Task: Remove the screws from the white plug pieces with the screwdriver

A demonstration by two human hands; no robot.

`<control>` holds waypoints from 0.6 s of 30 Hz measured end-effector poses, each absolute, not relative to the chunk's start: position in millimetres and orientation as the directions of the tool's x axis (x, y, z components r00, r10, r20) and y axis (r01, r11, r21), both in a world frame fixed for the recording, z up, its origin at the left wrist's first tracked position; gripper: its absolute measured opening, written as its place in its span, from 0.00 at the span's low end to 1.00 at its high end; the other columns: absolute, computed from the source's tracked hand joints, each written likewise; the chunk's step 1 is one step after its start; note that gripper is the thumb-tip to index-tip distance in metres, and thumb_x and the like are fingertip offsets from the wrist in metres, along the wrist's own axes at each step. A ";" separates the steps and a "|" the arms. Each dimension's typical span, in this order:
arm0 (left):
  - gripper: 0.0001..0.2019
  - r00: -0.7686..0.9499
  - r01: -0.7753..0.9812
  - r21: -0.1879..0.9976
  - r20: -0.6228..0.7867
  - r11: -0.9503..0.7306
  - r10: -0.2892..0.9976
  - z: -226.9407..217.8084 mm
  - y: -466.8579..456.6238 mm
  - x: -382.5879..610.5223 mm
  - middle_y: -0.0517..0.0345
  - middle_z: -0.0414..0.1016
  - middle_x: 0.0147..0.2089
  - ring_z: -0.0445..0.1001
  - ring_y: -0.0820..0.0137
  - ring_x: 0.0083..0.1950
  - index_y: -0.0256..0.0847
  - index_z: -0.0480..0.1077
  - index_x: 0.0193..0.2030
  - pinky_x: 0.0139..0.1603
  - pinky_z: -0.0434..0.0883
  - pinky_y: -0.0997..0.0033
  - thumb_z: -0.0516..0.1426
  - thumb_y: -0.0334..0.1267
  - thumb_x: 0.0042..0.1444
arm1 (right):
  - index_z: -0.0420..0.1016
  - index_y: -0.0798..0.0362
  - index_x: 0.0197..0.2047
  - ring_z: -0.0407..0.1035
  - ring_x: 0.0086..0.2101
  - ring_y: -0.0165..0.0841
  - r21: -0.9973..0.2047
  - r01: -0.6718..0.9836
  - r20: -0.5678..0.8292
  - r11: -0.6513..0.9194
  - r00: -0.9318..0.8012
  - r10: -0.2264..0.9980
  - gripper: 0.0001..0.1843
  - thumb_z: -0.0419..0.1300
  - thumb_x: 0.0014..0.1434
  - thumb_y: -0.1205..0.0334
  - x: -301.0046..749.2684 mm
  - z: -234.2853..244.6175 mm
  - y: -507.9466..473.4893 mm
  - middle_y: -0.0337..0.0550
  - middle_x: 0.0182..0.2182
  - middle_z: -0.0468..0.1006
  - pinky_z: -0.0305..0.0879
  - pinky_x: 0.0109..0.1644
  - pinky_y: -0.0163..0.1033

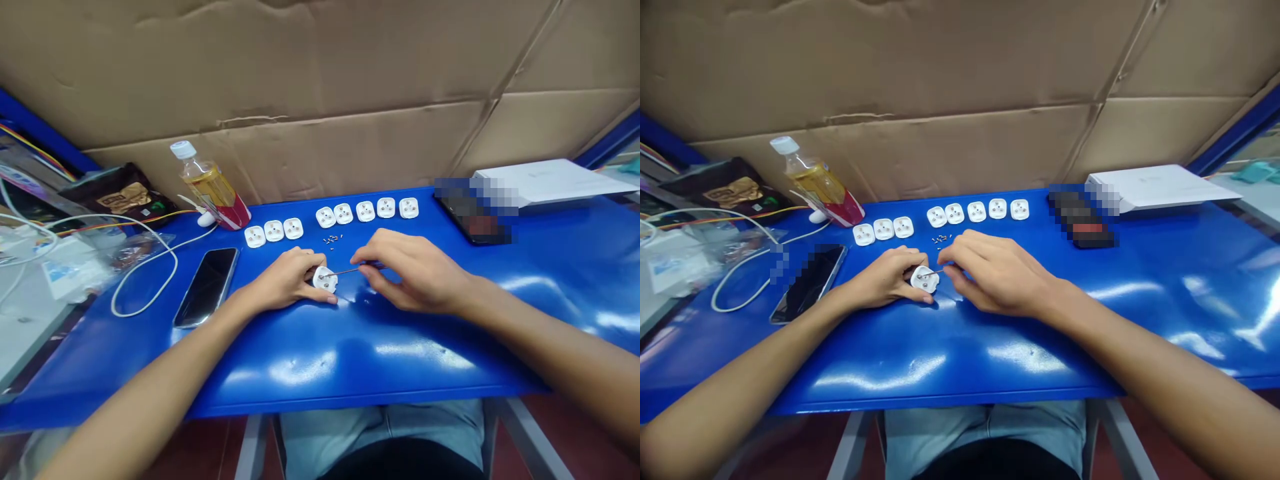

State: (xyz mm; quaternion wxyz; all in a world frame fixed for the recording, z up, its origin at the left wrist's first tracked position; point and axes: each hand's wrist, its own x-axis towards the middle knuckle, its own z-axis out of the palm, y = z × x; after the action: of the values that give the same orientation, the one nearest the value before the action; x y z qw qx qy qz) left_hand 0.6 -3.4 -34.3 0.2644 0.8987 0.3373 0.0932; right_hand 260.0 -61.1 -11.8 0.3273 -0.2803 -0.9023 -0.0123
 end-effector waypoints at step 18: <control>0.29 0.756 0.571 0.474 0.014 -0.670 0.654 -37.4 -6.4 2.6 0.64 0.64 0.28 0.62 0.68 0.32 0.41 0.64 0.31 0.36 0.53 0.70 0.64 0.67 0.57 | 0.73 0.57 0.50 0.75 0.36 0.39 -0.150 0.550 0.603 0.821 -0.608 0.517 0.08 0.56 0.72 0.63 257.3 -7.1 -65.6 0.51 0.39 0.82 0.70 0.39 0.44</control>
State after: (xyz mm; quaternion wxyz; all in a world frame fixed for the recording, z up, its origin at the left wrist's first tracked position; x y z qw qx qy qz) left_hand 2.6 -6.4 -37.4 0.2266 0.9092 0.3369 0.0918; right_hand 257.3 -65.6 -7.1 0.3279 -0.2979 -0.8962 -0.0252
